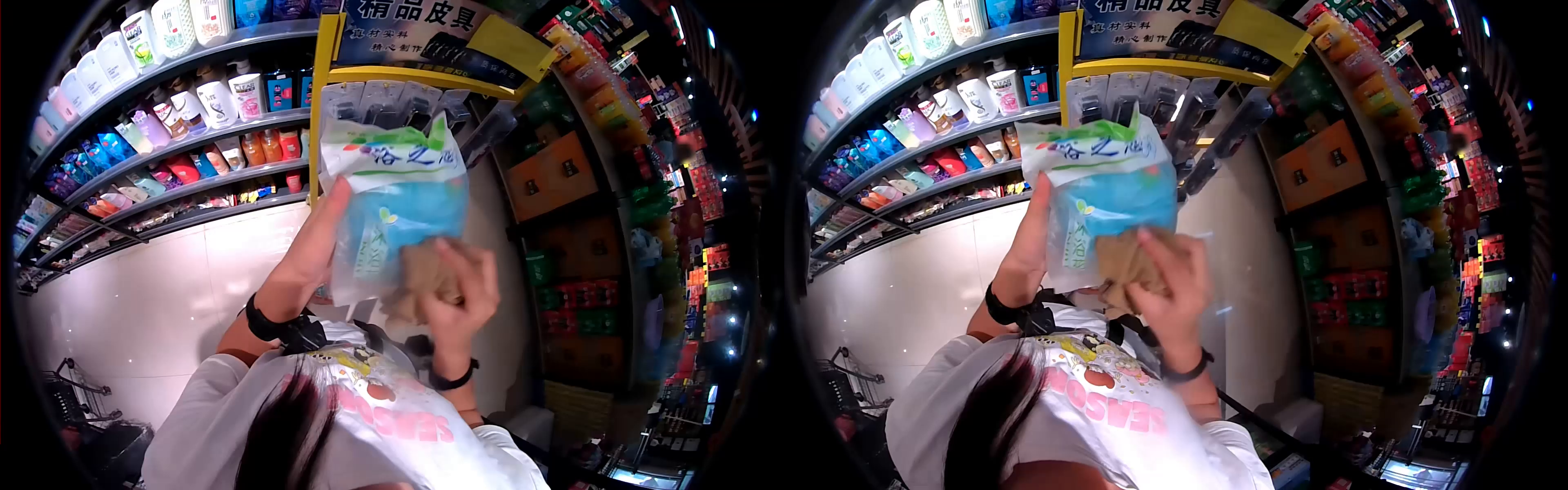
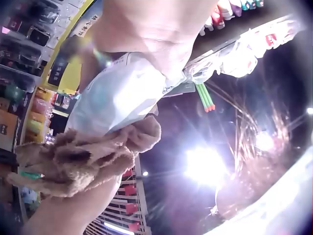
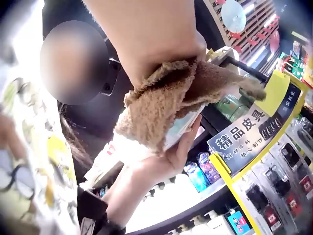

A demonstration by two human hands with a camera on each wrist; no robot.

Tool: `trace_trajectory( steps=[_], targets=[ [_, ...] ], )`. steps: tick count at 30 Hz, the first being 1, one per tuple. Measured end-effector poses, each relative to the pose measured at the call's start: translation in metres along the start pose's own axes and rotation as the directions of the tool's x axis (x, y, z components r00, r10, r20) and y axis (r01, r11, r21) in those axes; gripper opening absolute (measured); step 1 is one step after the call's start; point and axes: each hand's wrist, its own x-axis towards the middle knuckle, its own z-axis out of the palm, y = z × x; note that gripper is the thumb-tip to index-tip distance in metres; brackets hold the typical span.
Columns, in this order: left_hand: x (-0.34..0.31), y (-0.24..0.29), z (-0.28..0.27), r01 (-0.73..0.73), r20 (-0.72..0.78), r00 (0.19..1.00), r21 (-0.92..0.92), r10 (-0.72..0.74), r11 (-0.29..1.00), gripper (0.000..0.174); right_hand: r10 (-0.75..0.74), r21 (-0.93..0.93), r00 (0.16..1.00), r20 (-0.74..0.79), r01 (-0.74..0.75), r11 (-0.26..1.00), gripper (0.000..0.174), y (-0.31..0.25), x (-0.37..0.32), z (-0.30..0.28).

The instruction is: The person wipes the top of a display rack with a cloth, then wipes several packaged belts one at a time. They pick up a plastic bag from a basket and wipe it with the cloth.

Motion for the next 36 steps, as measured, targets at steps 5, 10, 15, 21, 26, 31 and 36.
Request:
trace_trajectory(
  steps=[5,10,15,21,26,31,36],
  targets=[
    [-0.002,0.016,0.003,-0.077,0.004,0.997,-0.022,0.077,0.997,0.059,0.101,0.054,0.988,-0.118,-0.095,0.994,0.046,0.005,0.038,0.006],
    [0.001,0.033,0.000,-0.014,-0.017,1.000,-0.154,0.011,0.988,0.058,0.280,0.253,0.959,-0.040,-0.261,0.932,0.038,0.003,0.031,0.030],
    [-0.007,0.043,0.004,-0.161,-0.085,0.983,0.034,0.164,0.986,0.051,0.603,0.465,0.791,0.103,-0.574,0.674,0.024,0.012,0.003,0.046],
    [0.009,0.049,-0.012,0.040,-0.152,0.986,-0.140,-0.062,0.989,0.050,0.594,0.722,0.728,0.341,-0.608,0.331,0.035,0.017,0.004,0.045],
    [0.023,0.035,-0.040,0.003,-0.125,0.992,-0.158,-0.023,0.987,0.056,0.668,0.769,0.706,0.235,-0.556,0.317,0.032,0.008,0.013,0.051],
    [0.042,0.018,-0.045,-0.105,-0.305,0.931,0.301,0.201,0.948,0.053,0.598,0.683,0.795,-0.103,-0.381,0.623,0.031,0.012,0.002,0.045],
    [0.036,-0.004,-0.032,0.143,0.138,0.975,0.219,-0.176,0.965,0.062,-0.335,-0.192,0.875,0.349,0.416,0.889,0.038,0.007,0.006,0.037]
  ],
)
